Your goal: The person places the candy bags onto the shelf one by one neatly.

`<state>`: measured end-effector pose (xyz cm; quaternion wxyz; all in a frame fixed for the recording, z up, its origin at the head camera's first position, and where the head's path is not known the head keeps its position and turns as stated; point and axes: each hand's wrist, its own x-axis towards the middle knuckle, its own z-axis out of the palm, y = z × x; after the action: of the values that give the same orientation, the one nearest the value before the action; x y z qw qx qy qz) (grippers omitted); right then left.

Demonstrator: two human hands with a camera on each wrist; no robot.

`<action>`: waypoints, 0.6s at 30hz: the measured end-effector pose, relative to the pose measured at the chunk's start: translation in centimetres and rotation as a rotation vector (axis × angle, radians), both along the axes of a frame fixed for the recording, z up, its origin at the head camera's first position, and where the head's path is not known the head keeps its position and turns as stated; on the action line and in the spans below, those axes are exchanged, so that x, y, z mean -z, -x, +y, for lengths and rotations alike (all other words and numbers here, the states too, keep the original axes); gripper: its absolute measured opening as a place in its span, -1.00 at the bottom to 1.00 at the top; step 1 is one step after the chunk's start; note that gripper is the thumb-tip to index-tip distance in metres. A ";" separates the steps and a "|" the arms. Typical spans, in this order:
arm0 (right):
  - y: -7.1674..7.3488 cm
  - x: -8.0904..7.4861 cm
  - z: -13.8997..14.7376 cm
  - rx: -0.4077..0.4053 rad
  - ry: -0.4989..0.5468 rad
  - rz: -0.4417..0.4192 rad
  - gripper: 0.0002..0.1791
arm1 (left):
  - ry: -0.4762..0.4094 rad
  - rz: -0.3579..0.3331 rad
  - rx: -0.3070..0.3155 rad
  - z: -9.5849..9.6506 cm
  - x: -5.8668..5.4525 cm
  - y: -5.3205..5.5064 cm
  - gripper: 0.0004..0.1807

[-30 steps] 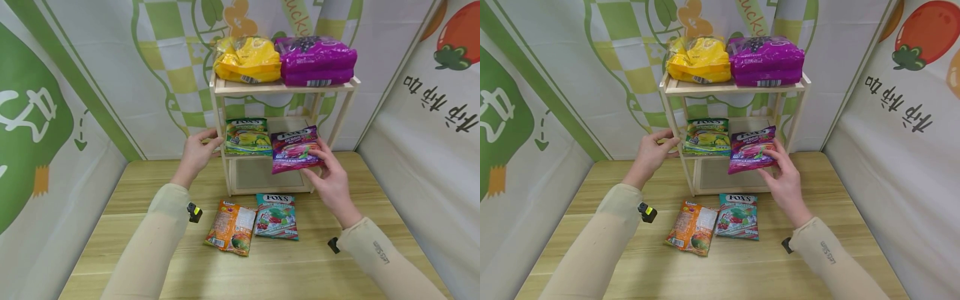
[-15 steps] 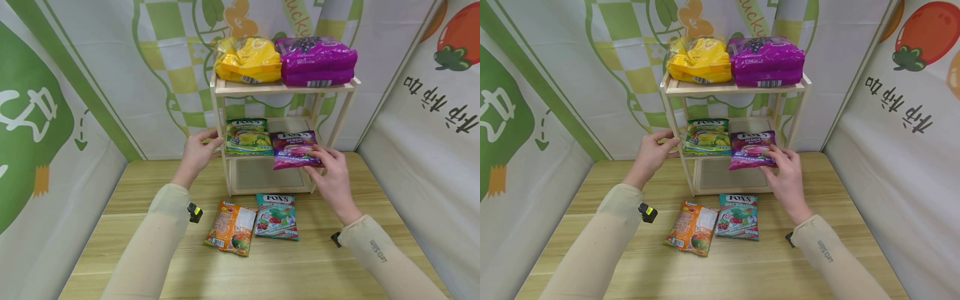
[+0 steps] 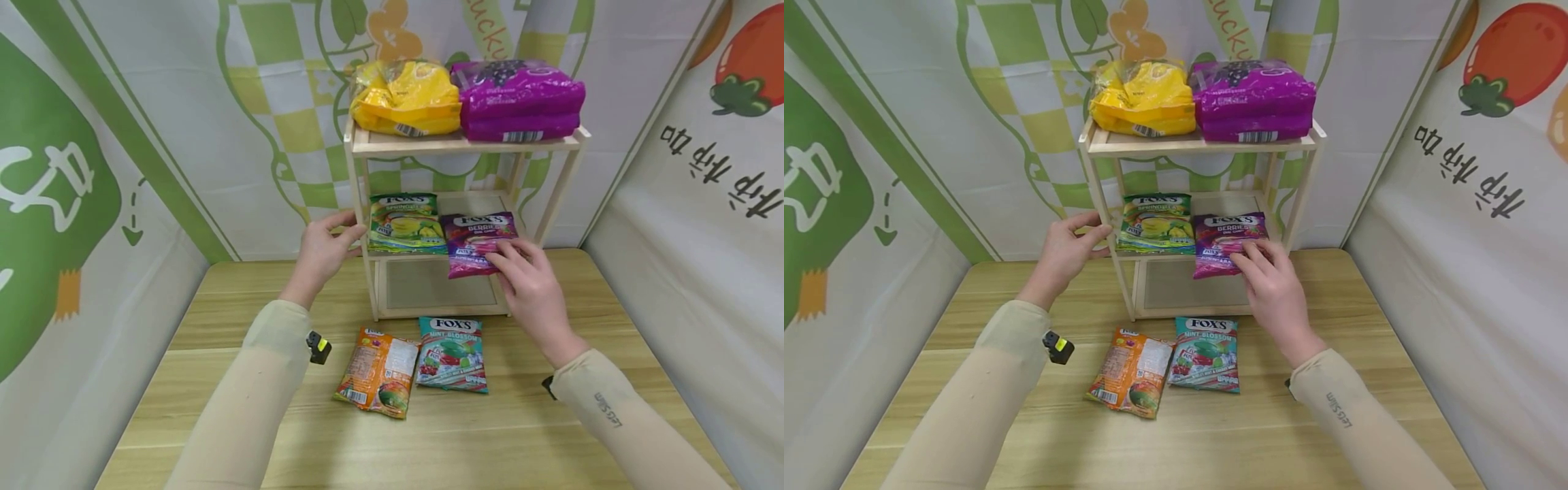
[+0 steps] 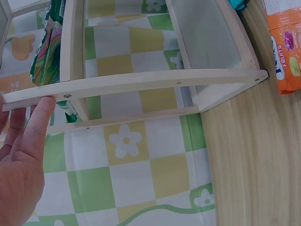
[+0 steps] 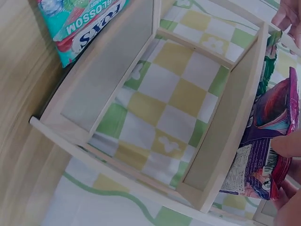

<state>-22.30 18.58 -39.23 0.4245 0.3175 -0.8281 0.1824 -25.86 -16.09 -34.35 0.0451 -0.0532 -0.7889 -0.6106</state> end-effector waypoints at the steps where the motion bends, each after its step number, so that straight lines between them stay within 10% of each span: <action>1: 0.0 0.0 0.0 -0.007 -0.017 0.013 -0.67 | -0.001 0.000 0.000 0.0 0.0 0.0 -0.53; 18: 0.1 0.6 -0.2 -0.032 -0.027 0.013 -0.59 | -0.001 0.000 -0.005 0.0 0.0 0.1 -0.55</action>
<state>-22.40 18.38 -39.83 0.4224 0.3376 -0.8225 0.1762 -25.95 -16.11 -34.36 0.0467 -0.0514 -0.7887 -0.6108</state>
